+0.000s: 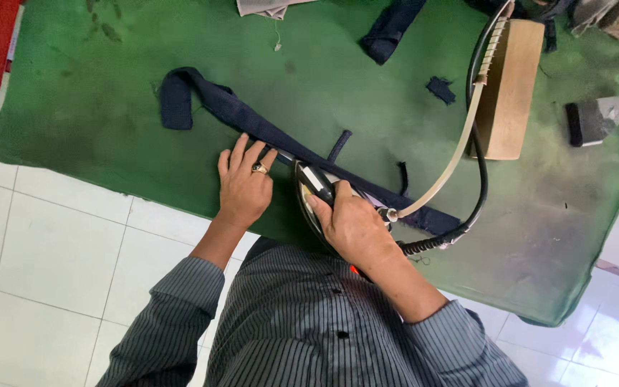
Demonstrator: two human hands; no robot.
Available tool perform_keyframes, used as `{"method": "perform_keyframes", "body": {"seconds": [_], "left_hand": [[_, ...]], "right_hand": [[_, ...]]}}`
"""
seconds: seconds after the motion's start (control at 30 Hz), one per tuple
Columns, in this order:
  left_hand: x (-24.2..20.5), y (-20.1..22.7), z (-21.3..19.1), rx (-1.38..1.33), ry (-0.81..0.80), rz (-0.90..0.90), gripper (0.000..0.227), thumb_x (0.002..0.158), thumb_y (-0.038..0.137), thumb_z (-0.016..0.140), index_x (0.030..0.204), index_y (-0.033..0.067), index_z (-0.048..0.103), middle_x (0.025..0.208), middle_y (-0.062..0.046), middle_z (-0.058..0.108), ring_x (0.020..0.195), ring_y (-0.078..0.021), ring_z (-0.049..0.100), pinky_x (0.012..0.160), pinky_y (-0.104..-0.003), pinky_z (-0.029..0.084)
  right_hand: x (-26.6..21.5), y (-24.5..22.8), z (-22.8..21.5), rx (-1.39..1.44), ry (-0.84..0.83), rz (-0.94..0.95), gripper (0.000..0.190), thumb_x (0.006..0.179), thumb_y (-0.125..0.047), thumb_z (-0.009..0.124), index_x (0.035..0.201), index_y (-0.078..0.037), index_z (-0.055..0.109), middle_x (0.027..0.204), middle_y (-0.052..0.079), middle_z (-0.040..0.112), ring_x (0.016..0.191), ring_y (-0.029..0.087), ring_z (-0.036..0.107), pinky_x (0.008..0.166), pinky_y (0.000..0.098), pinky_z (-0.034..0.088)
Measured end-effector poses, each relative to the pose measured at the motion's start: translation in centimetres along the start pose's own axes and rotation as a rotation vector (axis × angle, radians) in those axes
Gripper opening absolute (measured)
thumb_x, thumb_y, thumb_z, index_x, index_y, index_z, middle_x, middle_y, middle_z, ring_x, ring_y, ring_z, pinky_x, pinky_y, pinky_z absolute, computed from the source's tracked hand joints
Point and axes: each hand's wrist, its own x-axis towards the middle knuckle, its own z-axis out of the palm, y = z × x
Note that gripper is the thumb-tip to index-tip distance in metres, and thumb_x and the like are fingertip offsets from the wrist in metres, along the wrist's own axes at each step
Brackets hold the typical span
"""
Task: The person irons a dark blue fabric strap on a green ironing board. They repeatedly fold the strap, press it with a steam iron, and flip it over to iron the other side. The person also handles other fabric pieces and a wooden block on the table.
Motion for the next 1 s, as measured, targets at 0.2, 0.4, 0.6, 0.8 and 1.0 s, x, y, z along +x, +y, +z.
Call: {"method": "perform_keyframes", "body": {"seconds": [0.2, 0.4, 0.6, 0.8, 1.0], "left_hand": [[0.1, 0.5, -1.1, -0.036, -0.057, -0.007, 0.046, 0.089, 0.011, 0.053, 0.134, 0.0133, 0.065, 0.139, -0.011, 0.058, 0.147, -0.0375, 0.039, 0.111, -0.058, 0.027], [-0.7, 0.5, 0.1, -0.098, -0.036, -0.019, 0.055, 0.084, 0.006, 0.056, 0.138, 0.0130, 0.063, 0.153, -0.011, 0.052, 0.151, -0.0383, 0.034, 0.114, -0.061, 0.026], [-0.1, 3.3, 0.5, -0.192, -0.031, -0.048, 0.047, 0.085, 0.003, 0.060, 0.131, 0.0100, 0.068, 0.143, -0.010, 0.058, 0.146, -0.0387, 0.042, 0.114, -0.059, 0.035], [-0.8, 6.3, 3.2, -0.190, 0.152, 0.170, 0.045, 0.081, 0.007, 0.060, 0.124, 0.0131, 0.073, 0.126, -0.007, 0.065, 0.126, -0.0355, 0.062, 0.103, -0.049, 0.049], [-0.3, 8.1, 3.7, -0.128, 0.116, 0.131, 0.041, 0.088, 0.014, 0.059, 0.126, 0.0174, 0.075, 0.126, -0.007, 0.066, 0.126, -0.0326, 0.060, 0.105, -0.048, 0.046]], "right_hand": [[0.7, -0.8, 0.6, 0.044, 0.029, -0.006, 0.056, 0.106, -0.055, 0.043, 0.108, 0.000, 0.055, 0.081, 0.030, 0.069, 0.084, 0.048, 0.074, 0.073, 0.0551, 0.060], [0.8, -2.0, 0.7, -0.052, 0.097, -0.003, 0.056, 0.104, -0.059, 0.043, 0.102, -0.004, 0.053, 0.078, 0.025, 0.070, 0.080, 0.043, 0.075, 0.070, 0.0518, 0.061], [0.0, -0.5, 0.1, -0.055, 0.135, -0.052, 0.052, 0.103, -0.056, 0.042, 0.101, -0.005, 0.053, 0.076, 0.023, 0.070, 0.078, 0.042, 0.076, 0.069, 0.0520, 0.061], [-2.9, 4.9, -3.3, -0.101, -0.059, -0.101, 0.054, 0.103, -0.058, 0.044, 0.104, -0.005, 0.053, 0.083, 0.024, 0.072, 0.085, 0.045, 0.075, 0.074, 0.0550, 0.059], [-6.1, 11.5, -5.1, -0.155, -0.197, -0.059, 0.055, 0.101, -0.061, 0.045, 0.112, -0.007, 0.052, 0.086, 0.024, 0.073, 0.088, 0.043, 0.075, 0.077, 0.0541, 0.060]]}}
